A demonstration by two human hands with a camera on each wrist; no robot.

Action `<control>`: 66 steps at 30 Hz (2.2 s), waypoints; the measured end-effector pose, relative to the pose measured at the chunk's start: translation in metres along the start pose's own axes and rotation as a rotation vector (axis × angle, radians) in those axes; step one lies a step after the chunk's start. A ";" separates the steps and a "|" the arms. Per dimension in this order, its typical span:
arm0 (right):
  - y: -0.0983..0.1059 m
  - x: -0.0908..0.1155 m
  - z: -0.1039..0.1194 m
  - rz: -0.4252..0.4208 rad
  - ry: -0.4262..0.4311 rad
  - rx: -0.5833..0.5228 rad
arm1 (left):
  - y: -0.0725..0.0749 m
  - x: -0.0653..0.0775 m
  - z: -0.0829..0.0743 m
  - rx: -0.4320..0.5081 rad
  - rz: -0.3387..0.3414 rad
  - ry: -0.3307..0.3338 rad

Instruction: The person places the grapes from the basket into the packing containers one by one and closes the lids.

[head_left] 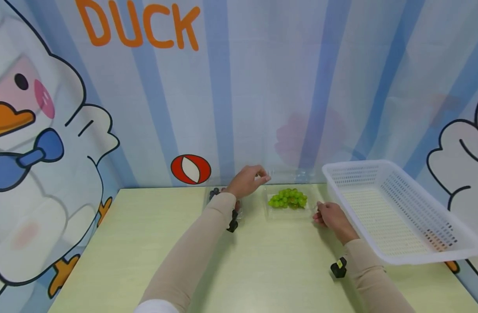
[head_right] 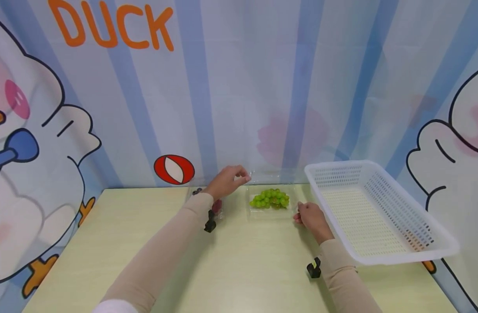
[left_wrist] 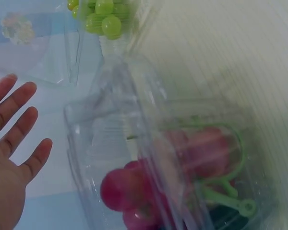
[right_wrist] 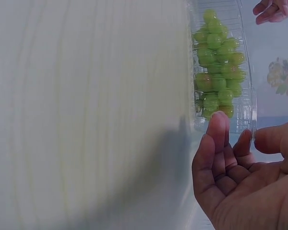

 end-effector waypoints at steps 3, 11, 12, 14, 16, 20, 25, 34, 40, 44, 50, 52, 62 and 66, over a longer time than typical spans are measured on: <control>-0.001 -0.001 -0.002 -0.002 -0.004 -0.009 | -0.001 -0.001 0.006 -0.023 0.026 -0.020; -0.001 -0.005 -0.005 -0.011 -0.007 -0.051 | 0.001 0.005 0.015 -0.093 0.118 -0.038; -0.001 -0.005 -0.005 -0.016 -0.007 -0.054 | 0.001 0.006 0.015 -0.113 0.129 -0.043; -0.001 -0.005 -0.004 -0.022 -0.009 -0.058 | 0.001 0.009 0.017 -0.143 0.149 -0.057; -0.001 -0.004 -0.003 -0.020 -0.005 -0.057 | 0.002 0.011 0.019 -0.179 0.165 -0.065; -0.001 -0.003 -0.001 -0.016 0.003 -0.071 | 0.003 0.017 0.020 -0.248 0.199 -0.073; 0.000 -0.003 0.001 -0.031 -0.003 -0.097 | 0.005 0.023 0.021 -0.342 0.244 -0.087; 0.000 -0.002 0.001 -0.033 -0.026 -0.129 | 0.005 0.031 0.022 -0.466 0.309 -0.119; -0.001 -0.002 0.002 -0.020 -0.064 -0.145 | 0.003 0.033 0.025 -0.524 0.344 -0.121; -0.002 -0.002 0.003 0.002 -0.068 -0.147 | 0.003 0.035 0.028 -0.539 0.357 -0.120; -0.005 -0.001 0.001 -0.002 -0.051 -0.134 | 0.004 0.037 0.031 -0.560 0.368 -0.127; -0.005 -0.001 0.000 -0.003 -0.039 -0.133 | 0.004 0.038 0.032 -0.568 0.366 -0.124; -0.002 -0.002 -0.001 0.017 0.001 -0.121 | 0.005 0.036 0.029 -0.620 0.376 -0.057; -0.001 -0.003 0.000 0.018 0.007 -0.122 | 0.006 0.037 0.026 -0.633 0.370 -0.047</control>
Point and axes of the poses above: each hand's wrist, its own x-axis away from the middle knuckle, its own y-axis out of the back of the hand, z = x × y, the point moved 1 cm from there along -x, towards the middle knuckle, and after that the axes turned 7 degrees about x, right-handed, at the moved point
